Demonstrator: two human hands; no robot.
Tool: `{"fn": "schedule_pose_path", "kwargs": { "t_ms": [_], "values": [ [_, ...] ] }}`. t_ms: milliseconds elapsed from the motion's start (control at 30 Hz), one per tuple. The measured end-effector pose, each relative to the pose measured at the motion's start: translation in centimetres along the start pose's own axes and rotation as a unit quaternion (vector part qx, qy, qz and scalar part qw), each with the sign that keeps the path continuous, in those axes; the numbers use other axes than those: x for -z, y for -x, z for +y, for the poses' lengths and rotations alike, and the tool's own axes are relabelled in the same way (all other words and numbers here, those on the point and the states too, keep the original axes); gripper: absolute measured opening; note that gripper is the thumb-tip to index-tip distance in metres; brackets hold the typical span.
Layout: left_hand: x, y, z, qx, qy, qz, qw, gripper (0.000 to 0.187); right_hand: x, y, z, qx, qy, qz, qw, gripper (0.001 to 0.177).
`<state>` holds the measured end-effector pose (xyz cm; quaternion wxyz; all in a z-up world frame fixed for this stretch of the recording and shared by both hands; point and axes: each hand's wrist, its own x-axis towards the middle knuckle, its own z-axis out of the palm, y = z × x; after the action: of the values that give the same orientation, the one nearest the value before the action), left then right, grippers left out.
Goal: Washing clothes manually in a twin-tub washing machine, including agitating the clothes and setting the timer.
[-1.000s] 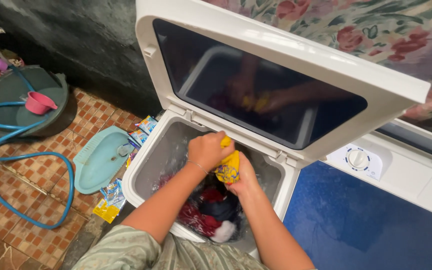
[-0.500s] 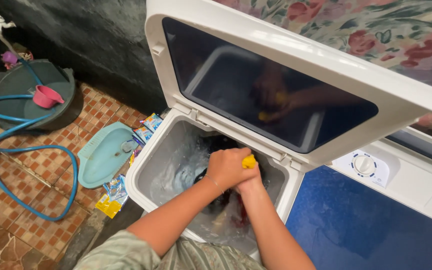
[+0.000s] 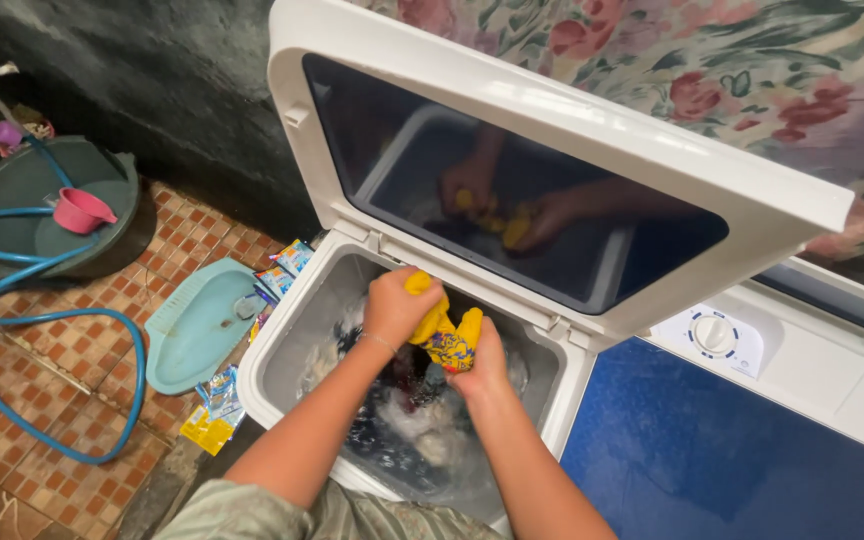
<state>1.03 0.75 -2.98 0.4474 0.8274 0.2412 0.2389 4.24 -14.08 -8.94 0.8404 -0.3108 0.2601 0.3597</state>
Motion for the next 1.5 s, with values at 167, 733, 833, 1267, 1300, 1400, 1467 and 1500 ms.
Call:
{"fn": "schedule_pose_path", "kwargs": {
  "t_ms": [167, 733, 833, 1267, 1300, 1400, 1467, 1500],
  "values": [
    [1.9, 5.0, 8.6, -0.128, -0.047, -0.128, 0.982, 0.036, 2.5, -2.3, 0.0, 0.007, -0.031, -0.064, 0.997, 0.028],
    [0.7, 1.7, -0.1, 0.023, -0.196, -0.065, 0.978, 0.044, -1.5, 1.7, -1.2, -0.011, 0.035, -0.007, 0.999, 0.032],
    [0.3, 3.0, 2.4, 0.037, -0.127, -0.006, 0.991, 0.049, 0.2, 0.1, -1.3, -0.014, 0.040, 0.068, 0.997, 0.031],
    [-1.3, 3.6, 5.3, -0.360, -0.141, -0.045, 0.921, 0.033, 2.1, -1.2, -1.7, -0.021, 0.003, 0.006, 1.000, 0.033],
    [-1.2, 3.1, 5.1, -0.351, -0.138, -0.028, 0.926, 0.035, 1.1, -0.3, -1.9, -0.018, 0.024, 0.063, 0.998, 0.032],
    [0.3, 0.7, 3.0, -0.262, -0.181, -0.018, 0.948, 0.034, 0.0, 1.4, -1.3, -0.017, 0.082, 0.061, 0.995, 0.030],
    [1.5, 0.3, 3.7, -0.217, -0.189, -0.013, 0.958, 0.033, -0.8, 2.3, -1.7, -0.013, 0.083, 0.040, 0.996, 0.027],
    [2.3, 0.4, 3.8, -0.166, -0.199, -0.014, 0.966, 0.032, -1.1, 2.7, -1.5, -0.015, 0.082, 0.023, 0.996, 0.025]
  ]
}}
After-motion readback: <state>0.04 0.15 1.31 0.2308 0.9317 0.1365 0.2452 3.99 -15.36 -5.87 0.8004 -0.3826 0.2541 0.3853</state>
